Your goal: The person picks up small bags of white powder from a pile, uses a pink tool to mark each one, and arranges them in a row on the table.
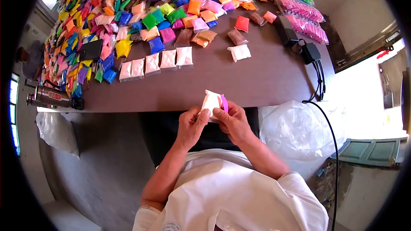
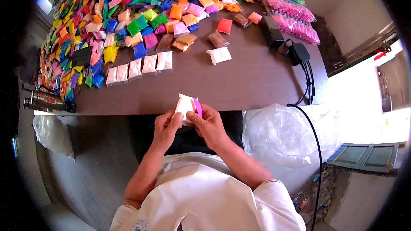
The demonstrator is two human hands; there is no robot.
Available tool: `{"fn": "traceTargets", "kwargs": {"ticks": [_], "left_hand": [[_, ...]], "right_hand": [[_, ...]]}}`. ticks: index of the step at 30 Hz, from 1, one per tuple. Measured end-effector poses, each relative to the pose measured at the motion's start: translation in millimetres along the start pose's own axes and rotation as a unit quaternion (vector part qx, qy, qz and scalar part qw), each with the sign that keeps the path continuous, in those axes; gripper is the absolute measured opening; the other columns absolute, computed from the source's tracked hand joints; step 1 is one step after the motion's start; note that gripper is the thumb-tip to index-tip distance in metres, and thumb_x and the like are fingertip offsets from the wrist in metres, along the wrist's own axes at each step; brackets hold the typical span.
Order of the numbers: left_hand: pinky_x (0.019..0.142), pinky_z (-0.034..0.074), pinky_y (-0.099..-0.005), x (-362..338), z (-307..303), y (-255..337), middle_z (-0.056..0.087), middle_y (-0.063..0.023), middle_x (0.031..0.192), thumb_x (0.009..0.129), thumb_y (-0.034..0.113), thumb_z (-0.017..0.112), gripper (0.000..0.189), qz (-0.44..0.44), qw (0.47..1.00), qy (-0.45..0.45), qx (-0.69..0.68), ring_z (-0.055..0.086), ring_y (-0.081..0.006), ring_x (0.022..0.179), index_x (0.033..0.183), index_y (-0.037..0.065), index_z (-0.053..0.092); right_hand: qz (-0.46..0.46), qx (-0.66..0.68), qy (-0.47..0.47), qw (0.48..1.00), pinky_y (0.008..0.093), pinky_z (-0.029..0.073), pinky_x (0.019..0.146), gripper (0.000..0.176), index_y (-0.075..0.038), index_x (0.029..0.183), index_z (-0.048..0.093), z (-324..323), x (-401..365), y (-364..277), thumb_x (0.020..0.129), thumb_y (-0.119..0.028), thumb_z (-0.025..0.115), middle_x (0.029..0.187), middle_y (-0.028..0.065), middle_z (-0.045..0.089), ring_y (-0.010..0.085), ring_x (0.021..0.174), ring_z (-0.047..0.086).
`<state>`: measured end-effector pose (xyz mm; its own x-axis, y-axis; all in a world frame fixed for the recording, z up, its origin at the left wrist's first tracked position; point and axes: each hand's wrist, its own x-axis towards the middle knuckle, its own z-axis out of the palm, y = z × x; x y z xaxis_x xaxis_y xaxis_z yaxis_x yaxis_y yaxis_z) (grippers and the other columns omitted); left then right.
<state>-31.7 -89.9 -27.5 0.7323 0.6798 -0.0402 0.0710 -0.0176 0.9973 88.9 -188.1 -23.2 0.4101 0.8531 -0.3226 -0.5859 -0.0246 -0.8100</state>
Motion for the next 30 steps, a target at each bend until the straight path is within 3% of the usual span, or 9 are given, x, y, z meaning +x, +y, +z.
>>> {"fn": "traceTargets", "kwargs": {"ticks": [2, 4, 7, 14, 17, 19, 23, 24, 30], "left_hand": [[0.057, 0.038, -0.0221, -9.8, 4.1, -8.7, 0.055, -0.0007, 0.065, 0.091, 0.044, 0.051, 0.043, -0.038, 0.998, -0.020, -0.040, 0.050, -0.0077, 0.062, 0.081, 0.003, 0.061], [0.060, 0.040, -0.0228, -23.1, 15.4, -28.5, 0.056, -0.0018, 0.067, 0.091, 0.049, 0.047, 0.050, -0.151, 0.962, -0.020, -0.228, 0.052, -0.0086, 0.064, 0.081, 0.003, 0.062], [0.064, 0.041, -0.0232, -28.7, 14.8, -27.1, 0.057, -0.0025, 0.068, 0.091, 0.056, 0.042, 0.059, -0.141, 0.984, -0.014, -0.107, 0.052, -0.0088, 0.068, 0.074, 0.003, 0.061], [0.059, 0.043, -0.0230, -18.6, 25.0, -27.5, 0.059, -0.0023, 0.068, 0.092, 0.044, 0.051, 0.046, -0.097, 0.986, 0.017, -0.136, 0.053, -0.0082, 0.063, 0.077, 0.002, 0.062], [0.062, 0.046, -0.0241, -13.5, 22.2, -32.1, 0.059, -0.0030, 0.070, 0.093, 0.046, 0.048, 0.046, -0.072, 0.994, -0.001, -0.084, 0.055, -0.0094, 0.065, 0.086, 0.003, 0.063], [0.058, 0.044, -0.0233, -8.1, 25.5, -31.5, 0.058, -0.0021, 0.067, 0.093, 0.044, 0.049, 0.046, -0.065, 0.993, 0.021, -0.097, 0.054, -0.0085, 0.063, 0.081, 0.002, 0.063], [0.054, 0.042, -0.0219, 0.9, 27.9, -44.4, 0.056, -0.0014, 0.064, 0.094, 0.042, 0.049, 0.046, -0.069, 0.984, 0.057, -0.154, 0.052, -0.0075, 0.059, 0.074, 0.002, 0.062], [0.054, 0.042, -0.0217, 2.0, 28.0, -44.5, 0.056, -0.0021, 0.063, 0.093, 0.043, 0.049, 0.047, -0.078, 0.982, 0.057, -0.162, 0.052, -0.0078, 0.058, 0.071, 0.003, 0.059], [0.053, 0.043, -0.0221, 0.9, 30.9, -47.6, 0.056, -0.0037, 0.062, 0.092, 0.046, 0.051, 0.049, -0.092, 0.977, 0.059, -0.182, 0.053, -0.0094, 0.057, 0.064, 0.005, 0.054]], "right_hand": [[0.001, 0.001, 0.003, 1.000, 0.0192, 0.032, 0.042, 0.019, -0.003, 0.096, 0.056, -0.9, -5.0, 3.9, 0.089, -0.020, 0.062, 0.068, 0.0000, 0.054, 0.0044, 0.051, 0.044], [-0.016, 0.000, -0.007, 1.000, 0.0178, 0.030, 0.040, 0.020, -0.003, 0.098, 0.057, 3.5, -10.0, 9.5, 0.089, -0.021, 0.061, 0.070, 0.0009, 0.057, 0.0038, 0.049, 0.044], [-0.031, -0.016, -0.015, 0.999, 0.0167, 0.027, 0.039, 0.021, -0.004, 0.098, 0.058, 2.5, -16.1, 14.2, 0.089, -0.023, 0.061, 0.069, 0.0021, 0.059, 0.0029, 0.046, 0.043], [-0.082, -0.066, 0.036, 0.994, 0.0172, 0.026, 0.039, 0.023, -0.003, 0.096, 0.061, -2.3, -10.2, 22.6, 0.088, -0.024, 0.063, 0.067, -0.0027, 0.057, 0.0009, 0.047, 0.039], [-0.055, -0.076, 0.033, 0.995, 0.0176, 0.026, 0.039, 0.026, -0.003, 0.094, 0.061, -2.1, -8.3, 21.0, 0.090, -0.029, 0.060, 0.067, -0.0034, 0.054, 0.0011, 0.048, 0.038], [-0.076, -0.092, 0.062, 0.991, 0.0181, 0.025, 0.039, 0.031, -0.003, 0.090, 0.060, -4.5, -6.1, 22.3, 0.093, -0.034, 0.054, 0.067, -0.0029, 0.052, 0.0012, 0.047, 0.036], [-0.145, -0.209, 0.091, 0.963, 0.0196, 0.029, 0.048, 0.033, -0.003, 0.091, 0.054, -14.9, -10.3, 24.2, 0.097, -0.035, 0.045, 0.066, -0.0014, 0.046, 0.0040, 0.057, 0.038], [-0.118, -0.201, 0.075, 0.969, 0.0207, 0.029, 0.052, 0.034, -0.003, 0.094, 0.052, -18.4, -11.9, 17.1, 0.097, -0.036, 0.043, 0.066, -0.0015, 0.044, 0.0057, 0.060, 0.038], [-0.156, -0.334, 0.095, 0.924, 0.0267, 0.039, 0.060, 0.035, 0.002, 0.093, 0.059, -38.7, -6.9, -15.2, 0.095, -0.029, 0.044, 0.069, 0.0043, 0.048, 0.0119, 0.065, 0.045]]}}
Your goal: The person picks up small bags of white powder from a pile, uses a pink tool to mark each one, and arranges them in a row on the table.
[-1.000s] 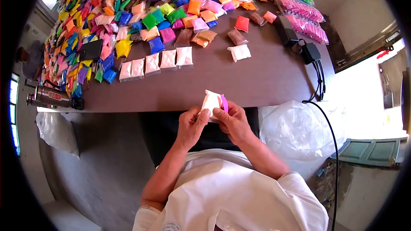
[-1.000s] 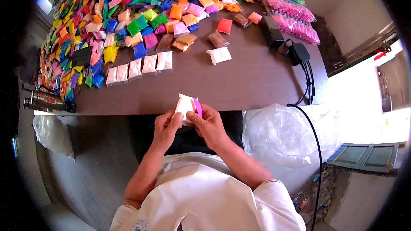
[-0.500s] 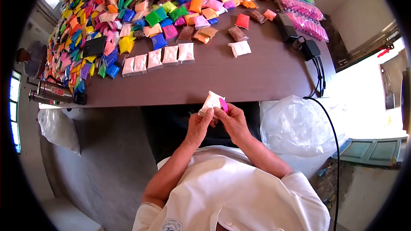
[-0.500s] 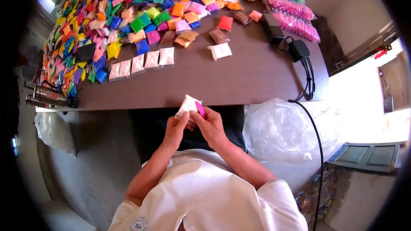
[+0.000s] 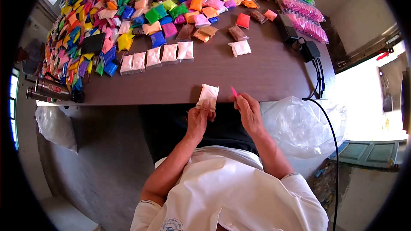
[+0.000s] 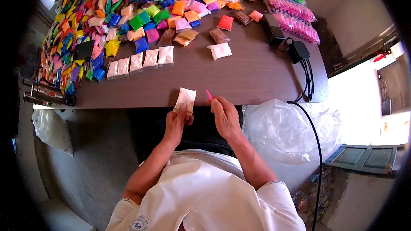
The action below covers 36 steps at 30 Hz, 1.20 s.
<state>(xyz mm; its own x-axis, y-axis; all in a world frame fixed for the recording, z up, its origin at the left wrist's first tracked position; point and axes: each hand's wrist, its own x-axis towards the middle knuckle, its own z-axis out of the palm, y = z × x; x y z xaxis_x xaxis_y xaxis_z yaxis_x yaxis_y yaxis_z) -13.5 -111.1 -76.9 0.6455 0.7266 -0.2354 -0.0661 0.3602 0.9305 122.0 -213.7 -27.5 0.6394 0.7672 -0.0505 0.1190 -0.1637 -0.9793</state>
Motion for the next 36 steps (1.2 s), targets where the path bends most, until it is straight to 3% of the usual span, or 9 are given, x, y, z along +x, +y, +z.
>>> {"fn": "traceTargets", "kwargs": {"ticks": [2, 5, 8, 12, 17, 27, 29, 34, 36], "left_hand": [[0.052, 0.043, -0.0221, -0.4, 1.6, 1.2, 0.056, -0.0040, 0.062, 0.091, 0.045, 0.051, 0.049, 0.002, 1.000, 0.004, -0.001, 0.052, -0.0096, 0.057, 0.064, 0.005, 0.054], [0.051, 0.042, -0.0221, 1.1, 1.7, -0.9, 0.055, -0.0043, 0.061, 0.091, 0.044, 0.052, 0.048, -0.006, 1.000, 0.010, -0.008, 0.052, -0.0099, 0.055, 0.064, 0.005, 0.054], [0.050, 0.041, -0.0220, 2.3, 1.5, -2.7, 0.055, -0.0041, 0.061, 0.091, 0.044, 0.053, 0.047, -0.014, 1.000, 0.010, -0.017, 0.051, -0.0098, 0.053, 0.064, 0.006, 0.054], [0.052, 0.039, -0.0226, -0.4, 6.8, 5.1, 0.049, -0.0007, 0.061, 0.091, 0.047, 0.052, 0.044, -0.017, 1.000, 0.005, 0.003, 0.049, -0.0095, 0.056, 0.067, 0.010, 0.050], [0.050, 0.040, -0.0225, 0.7, 9.4, 4.9, 0.049, -0.0013, 0.060, 0.092, 0.044, 0.050, 0.045, -0.020, 1.000, 0.020, -0.009, 0.050, -0.0094, 0.054, 0.066, 0.008, 0.051], [0.048, 0.040, -0.0233, 4.2, 9.3, 4.9, 0.048, -0.0005, 0.056, 0.093, 0.039, 0.051, 0.046, -0.011, 1.000, 0.011, -0.007, 0.050, -0.0100, 0.051, 0.061, 0.006, 0.050], [0.048, 0.040, -0.0233, 1.5, 9.1, 5.2, 0.048, -0.0005, 0.055, 0.093, 0.039, 0.051, 0.046, -0.011, 1.000, 0.014, -0.009, 0.049, -0.0099, 0.051, 0.061, 0.006, 0.050], [0.048, 0.039, -0.0229, 3.7, 9.4, 2.0, 0.047, -0.0009, 0.055, 0.094, 0.038, 0.051, 0.047, -0.001, 0.999, 0.002, -0.040, 0.049, -0.0092, 0.050, 0.061, 0.005, 0.050], [0.048, 0.039, -0.0228, 3.3, 11.1, 6.4, 0.048, -0.0016, 0.055, 0.094, 0.037, 0.050, 0.047, 0.005, 1.000, 0.000, 0.006, 0.049, -0.0087, 0.050, 0.061, 0.004, 0.051]], "right_hand": [[-0.020, -0.086, 0.011, 0.996, 0.0304, 0.045, 0.066, 0.025, 0.000, 0.097, 0.062, -2.2, 8.6, -1.7, 0.090, -0.022, 0.050, 0.075, 0.0139, 0.058, 0.0195, 0.070, 0.056], [-0.068, -0.167, -0.001, 0.984, 0.0334, 0.048, 0.066, 0.019, -0.002, 0.093, 0.062, 1.1, 19.2, -11.7, 0.085, -0.018, 0.057, 0.078, 0.0171, 0.062, 0.0254, 0.070, 0.061], [-0.054, -0.182, 0.001, 0.982, 0.0366, 0.049, 0.063, 0.015, -0.002, 0.086, 0.061, 9.4, 24.1, -21.9, 0.081, -0.016, 0.062, 0.077, 0.0166, 0.063, 0.0306, 0.069, 0.063], [-0.093, -0.236, -0.005, 0.967, 0.0386, 0.049, 0.060, 0.014, -0.003, 0.078, 0.058, 22.2, 26.6, -18.6, 0.078, -0.016, 0.063, 0.076, 0.0152, 0.064, 0.0322, 0.067, 0.062], [-0.147, -0.319, -0.002, 0.936, 0.0414, 0.048, 0.057, 0.013, -0.005, 0.071, 0.057, 28.6, 36.2, -11.1, 0.076, -0.016, 0.062, 0.069, 0.0148, 0.063, 0.0332, 0.064, 0.061], [-0.144, -0.329, 0.038, 0.932, 0.0423, 0.048, 0.057, 0.011, -0.005, 0.071, 0.059, 19.5, 57.3, -4.8, 0.074, -0.015, 0.061, 0.066, 0.0138, 0.061, 0.0347, 0.064, 0.060], [-0.113, -0.340, 0.095, 0.929, 0.0427, 0.048, 0.057, 0.011, -0.006, 0.071, 0.059, 12.9, 61.6, -6.1, 0.074, -0.016, 0.061, 0.066, 0.0142, 0.061, 0.0353, 0.064, 0.060], [-0.191, -0.310, 0.001, 0.931, 0.0393, 0.047, 0.057, 0.010, -0.003, 0.072, 0.059, 19.7, 49.3, -27.4, 0.075, -0.012, 0.060, 0.067, 0.0142, 0.061, 0.0334, 0.063, 0.059], [-0.268, -0.352, -0.056, 0.895, 0.0413, 0.046, 0.056, 0.010, -0.003, 0.070, 0.058, 28.7, 49.1, -31.9, 0.074, -0.012, 0.059, 0.067, 0.0147, 0.059, 0.0344, 0.062, 0.058]]}}
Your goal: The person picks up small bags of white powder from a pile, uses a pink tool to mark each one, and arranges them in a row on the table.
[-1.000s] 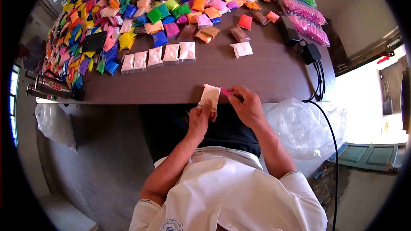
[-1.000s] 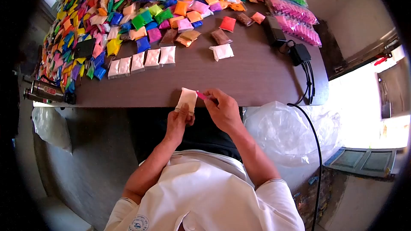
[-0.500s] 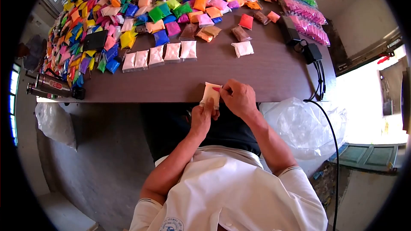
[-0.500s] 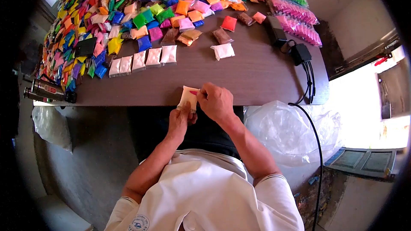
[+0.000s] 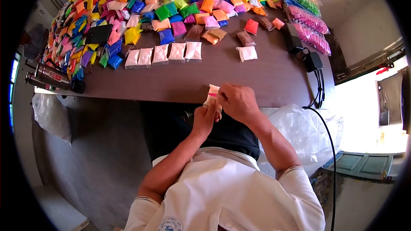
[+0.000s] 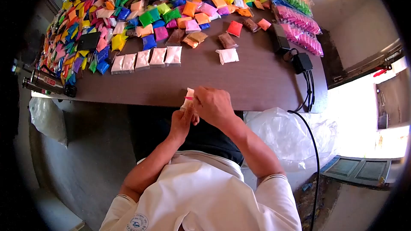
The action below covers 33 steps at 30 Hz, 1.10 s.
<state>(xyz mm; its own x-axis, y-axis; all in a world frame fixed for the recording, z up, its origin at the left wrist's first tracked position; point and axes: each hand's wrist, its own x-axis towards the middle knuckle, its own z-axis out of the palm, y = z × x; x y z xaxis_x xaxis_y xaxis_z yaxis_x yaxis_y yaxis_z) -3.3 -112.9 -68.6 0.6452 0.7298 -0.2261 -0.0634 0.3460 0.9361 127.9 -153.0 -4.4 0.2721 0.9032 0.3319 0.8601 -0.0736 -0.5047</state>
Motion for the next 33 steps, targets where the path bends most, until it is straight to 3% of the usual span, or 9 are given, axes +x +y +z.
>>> {"fn": "traceTargets", "kwargs": {"ticks": [4, 9, 16, 18, 21, 27, 33], "left_hand": [[0.048, 0.039, -0.0227, -0.2, -2.5, -1.2, 0.048, -0.0021, 0.055, 0.095, 0.037, 0.049, 0.047, -0.008, 1.000, -0.001, -0.003, 0.048, -0.0085, 0.050, 0.063, 0.003, 0.052], [0.048, 0.039, -0.0226, -0.4, 3.3, 9.9, 0.049, -0.0024, 0.055, 0.095, 0.039, 0.048, 0.048, -0.043, 0.999, 0.024, 0.015, 0.049, -0.0093, 0.050, 0.064, 0.003, 0.053], [0.048, 0.040, -0.0230, 2.0, 0.0, 7.3, 0.048, -0.0026, 0.054, 0.095, 0.037, 0.047, 0.046, -0.045, 0.999, 0.015, 0.017, 0.049, -0.0092, 0.049, 0.066, 0.002, 0.054], [0.048, 0.041, -0.0233, 2.2, -0.2, 0.1, 0.048, -0.0026, 0.053, 0.095, 0.036, 0.048, 0.046, -0.024, 0.999, 0.011, -0.021, 0.048, -0.0089, 0.049, 0.065, 0.002, 0.054], [0.047, 0.040, -0.0234, 1.9, -1.1, -3.1, 0.048, -0.0022, 0.054, 0.095, 0.035, 0.050, 0.045, 0.005, 1.000, -0.008, -0.001, 0.048, -0.0090, 0.048, 0.064, 0.003, 0.053], [0.047, 0.040, -0.0233, 0.2, 5.4, 6.8, 0.046, -0.0016, 0.053, 0.094, 0.036, 0.050, 0.046, -0.033, 0.999, 0.027, -0.027, 0.048, -0.0098, 0.048, 0.063, 0.003, 0.052], [0.048, 0.040, -0.0245, 2.8, 1.5, -0.8, 0.044, -0.0011, 0.054, 0.093, 0.039, 0.051, 0.045, -0.005, 1.000, 0.005, -0.009, 0.048, -0.0108, 0.050, 0.061, 0.007, 0.048]], "right_hand": [[-0.034, -0.062, -0.044, 0.997, 0.0432, 0.045, 0.056, 0.011, -0.002, 0.068, 0.057, 1.9, 17.0, -1.0, 0.073, -0.012, 0.057, 0.068, 0.0153, 0.059, 0.0354, 0.063, 0.057], [0.011, -0.102, -0.099, 0.990, 0.0451, 0.045, 0.057, 0.011, -0.004, 0.067, 0.055, 3.0, 30.0, 4.0, 0.073, -0.014, 0.056, 0.065, 0.0145, 0.059, 0.0352, 0.064, 0.058], [0.022, -0.046, -0.043, 0.998, 0.0444, 0.045, 0.055, 0.010, -0.005, 0.069, 0.056, 6.1, 31.7, 15.0, 0.072, -0.013, 0.057, 0.064, 0.0148, 0.058, 0.0362, 0.062, 0.057], [0.065, -0.013, -0.016, 0.998, 0.0430, 0.046, 0.056, 0.009, -0.004, 0.069, 0.056, -0.9, 23.0, 11.3, 0.072, -0.012, 0.058, 0.064, 0.0144, 0.058, 0.0357, 0.061, 0.057], [0.029, -0.013, -0.024, 0.999, 0.0420, 0.046, 0.057, 0.009, -0.003, 0.070, 0.057, -5.3, 7.3, 3.3, 0.072, -0.012, 0.060, 0.065, 0.0141, 0.059, 0.0351, 0.062, 0.058], [0.058, -0.019, -0.059, 0.996, 0.0408, 0.048, 0.058, 0.011, -0.003, 0.070, 0.059, -2.2, 3.2, 9.0, 0.072, -0.013, 0.061, 0.067, 0.0141, 0.061, 0.0337, 0.064, 0.060], [0.098, -0.038, -0.011, 0.994, 0.0398, 0.048, 0.059, 0.010, -0.004, 0.075, 0.061, 1.6, 6.9, 23.3, 0.072, -0.014, 0.062, 0.067, 0.0138, 0.062, 0.0336, 0.064, 0.060]]}}
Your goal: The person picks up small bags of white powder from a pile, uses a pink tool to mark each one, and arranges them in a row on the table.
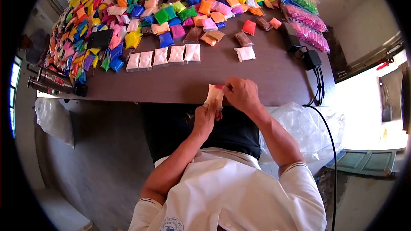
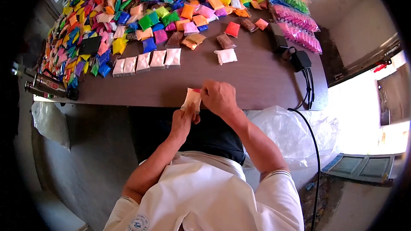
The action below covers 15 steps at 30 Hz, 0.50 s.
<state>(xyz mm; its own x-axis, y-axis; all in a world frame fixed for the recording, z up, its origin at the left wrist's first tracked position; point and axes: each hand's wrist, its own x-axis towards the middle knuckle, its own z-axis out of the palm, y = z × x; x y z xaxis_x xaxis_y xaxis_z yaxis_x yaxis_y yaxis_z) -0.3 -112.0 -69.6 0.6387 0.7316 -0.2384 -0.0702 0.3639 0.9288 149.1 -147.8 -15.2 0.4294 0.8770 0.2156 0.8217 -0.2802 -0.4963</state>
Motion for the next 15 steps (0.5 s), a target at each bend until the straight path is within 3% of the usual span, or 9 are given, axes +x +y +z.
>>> {"fn": "traceTargets", "kwargs": {"ticks": [1, 3, 4, 6, 9, 12, 15], "left_hand": [[0.048, 0.040, -0.0245, -2.2, -0.7, -1.8, 0.044, -0.0011, 0.054, 0.093, 0.039, 0.051, 0.045, 0.000, 1.000, -0.001, 0.000, 0.048, -0.0108, 0.050, 0.061, 0.007, 0.048], [0.047, 0.039, -0.0252, -3.4, -1.4, -4.0, 0.047, -0.0017, 0.055, 0.094, 0.037, 0.051, 0.046, 0.019, 0.999, 0.009, 0.050, 0.048, -0.0105, 0.050, 0.063, 0.004, 0.051], [0.047, 0.039, -0.0252, 1.3, -2.1, -3.9, 0.047, -0.0017, 0.055, 0.094, 0.037, 0.051, 0.046, 0.021, 0.999, 0.011, 0.048, 0.048, -0.0105, 0.050, 0.063, 0.004, 0.051], [0.047, 0.039, -0.0249, -2.4, -4.0, -10.8, 0.050, -0.0024, 0.056, 0.095, 0.035, 0.050, 0.045, 0.057, 0.994, 0.004, 0.097, 0.048, -0.0098, 0.051, 0.066, 0.000, 0.055], [0.050, 0.042, -0.0262, -2.9, 1.3, -5.7, 0.055, -0.0054, 0.057, 0.095, 0.033, 0.050, 0.042, 0.064, 0.981, 0.007, 0.186, 0.054, -0.0132, 0.053, 0.071, 0.000, 0.059], [0.053, 0.044, -0.0272, -7.1, 5.0, 1.6, 0.058, -0.0075, 0.059, 0.095, 0.031, 0.050, 0.039, 0.067, 0.961, 0.014, 0.269, 0.057, -0.0160, 0.055, 0.073, 0.001, 0.060], [0.051, 0.042, -0.0300, -10.6, 5.4, 4.9, 0.055, -0.0092, 0.056, 0.094, 0.031, 0.051, 0.040, 0.098, 0.948, 0.028, 0.302, 0.054, -0.0174, 0.052, 0.070, 0.000, 0.059]], "right_hand": [[0.001, 0.000, 0.001, 1.000, 0.0398, 0.048, 0.059, 0.010, -0.004, 0.075, 0.061, 0.2, 2.1, 6.3, 0.072, -0.014, 0.062, 0.067, 0.0138, 0.062, 0.0336, 0.064, 0.060], [0.086, 0.005, 0.029, 0.996, 0.0391, 0.048, 0.059, 0.018, -0.003, 0.078, 0.061, -4.9, 10.0, 13.4, 0.074, -0.020, 0.065, 0.069, 0.0140, 0.062, 0.0320, 0.064, 0.061], [0.083, 0.004, 0.028, 0.996, 0.0391, 0.048, 0.059, 0.018, -0.003, 0.078, 0.061, -8.0, 12.9, 11.3, 0.074, -0.020, 0.065, 0.069, 0.0140, 0.062, 0.0320, 0.064, 0.061], [0.098, 0.140, 0.003, 0.985, 0.0419, 0.048, 0.061, 0.030, -0.004, 0.080, 0.060, -16.6, 0.0, 3.2, 0.076, -0.033, 0.067, 0.070, 0.0148, 0.062, 0.0315, 0.066, 0.062], [0.098, 0.109, -0.056, 0.988, 0.0414, 0.049, 0.064, 0.041, -0.005, 0.080, 0.060, -17.3, -6.3, -15.1, 0.074, -0.044, 0.069, 0.071, 0.0149, 0.063, 0.0301, 0.068, 0.064], [0.119, 0.108, -0.070, 0.984, 0.0407, 0.049, 0.066, 0.046, -0.006, 0.081, 0.060, -6.9, -5.9, -23.6, 0.071, -0.050, 0.070, 0.072, 0.0159, 0.063, 0.0314, 0.070, 0.064], [0.117, 0.089, -0.090, 0.985, 0.0403, 0.049, 0.066, 0.040, -0.003, 0.083, 0.060, -6.3, -3.1, -24.3, 0.072, -0.041, 0.067, 0.074, 0.0162, 0.063, 0.0325, 0.069, 0.063]]}}
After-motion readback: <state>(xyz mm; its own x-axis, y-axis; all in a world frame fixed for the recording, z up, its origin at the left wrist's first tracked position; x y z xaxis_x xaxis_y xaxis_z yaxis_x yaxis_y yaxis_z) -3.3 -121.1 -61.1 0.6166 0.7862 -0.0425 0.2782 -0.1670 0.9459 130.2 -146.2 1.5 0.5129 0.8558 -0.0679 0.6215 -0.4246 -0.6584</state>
